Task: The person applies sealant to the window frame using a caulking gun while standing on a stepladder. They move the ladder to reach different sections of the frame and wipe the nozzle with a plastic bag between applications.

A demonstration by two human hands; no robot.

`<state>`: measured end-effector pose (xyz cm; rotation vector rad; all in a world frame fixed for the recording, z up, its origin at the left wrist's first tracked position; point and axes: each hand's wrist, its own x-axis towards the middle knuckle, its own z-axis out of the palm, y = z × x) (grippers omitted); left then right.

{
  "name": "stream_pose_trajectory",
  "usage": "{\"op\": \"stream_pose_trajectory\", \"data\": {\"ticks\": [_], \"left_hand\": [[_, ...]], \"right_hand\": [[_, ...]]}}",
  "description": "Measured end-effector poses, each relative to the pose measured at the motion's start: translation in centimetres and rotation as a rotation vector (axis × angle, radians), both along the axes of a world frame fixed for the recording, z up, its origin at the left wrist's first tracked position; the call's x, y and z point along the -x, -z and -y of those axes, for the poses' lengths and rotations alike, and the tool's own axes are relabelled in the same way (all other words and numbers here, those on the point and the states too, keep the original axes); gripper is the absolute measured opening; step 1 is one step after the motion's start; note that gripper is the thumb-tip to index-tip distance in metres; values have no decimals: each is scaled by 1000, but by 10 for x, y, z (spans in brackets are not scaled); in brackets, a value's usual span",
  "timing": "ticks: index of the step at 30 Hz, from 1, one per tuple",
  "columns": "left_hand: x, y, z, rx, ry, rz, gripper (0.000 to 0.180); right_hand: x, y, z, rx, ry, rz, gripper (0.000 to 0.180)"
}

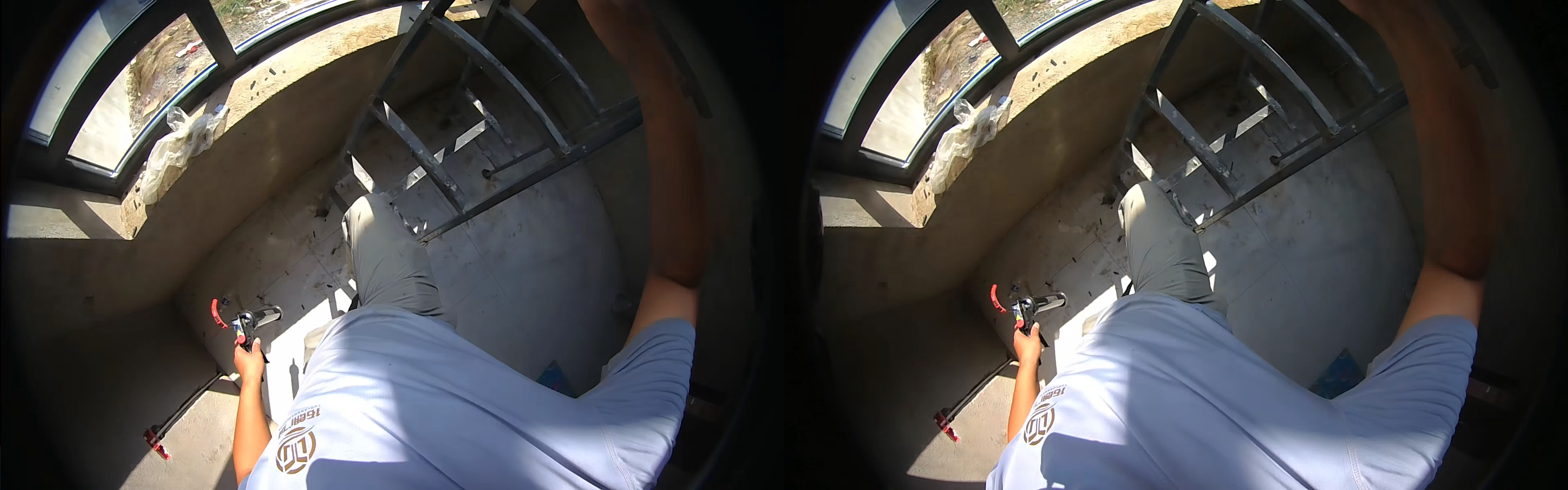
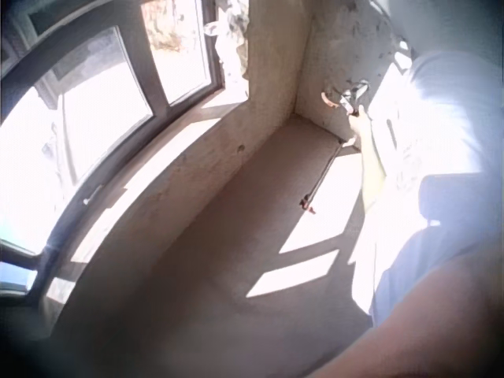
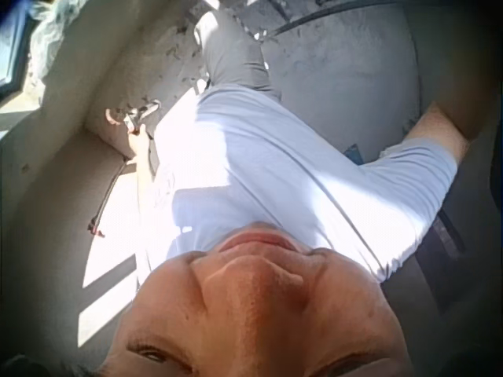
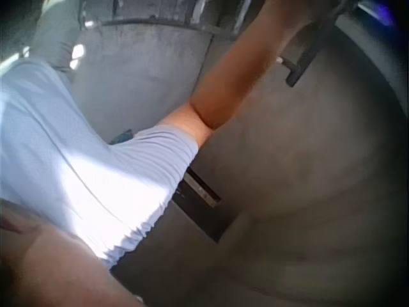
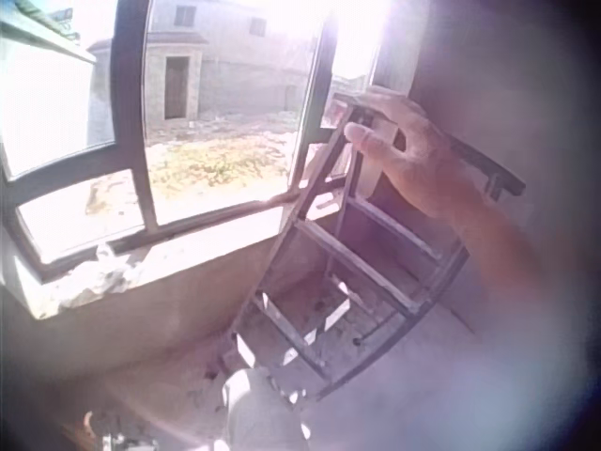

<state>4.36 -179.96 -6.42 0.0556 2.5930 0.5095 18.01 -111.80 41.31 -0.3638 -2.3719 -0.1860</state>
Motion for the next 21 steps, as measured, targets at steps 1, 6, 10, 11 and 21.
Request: {"op": "stream_pose_trajectory", "data": {"ticks": [1, 6, 10, 11, 21], "left_hand": [[-15, 6, 16, -48, -54, 10, 49], [-78, -18, 98, -38, -168, -58, 51], [-104, -28, 161, -72, -180, 53, 49], [-109, -27, 172, -78, -184, 34, 49], [-191, -15, 284, 51, -200, 28, 46]], "right_hand": [[-23, 31, 30, -32, -52, -61, 63], [-131, 192, 119, -122, 408, -446, 86], [-162, 316, 115, 601, 920, -465, 104], [-158, 338, 104, 648, 819, -541, 105], [-163, 403, -3, 922, 879, -548, 58]]}}
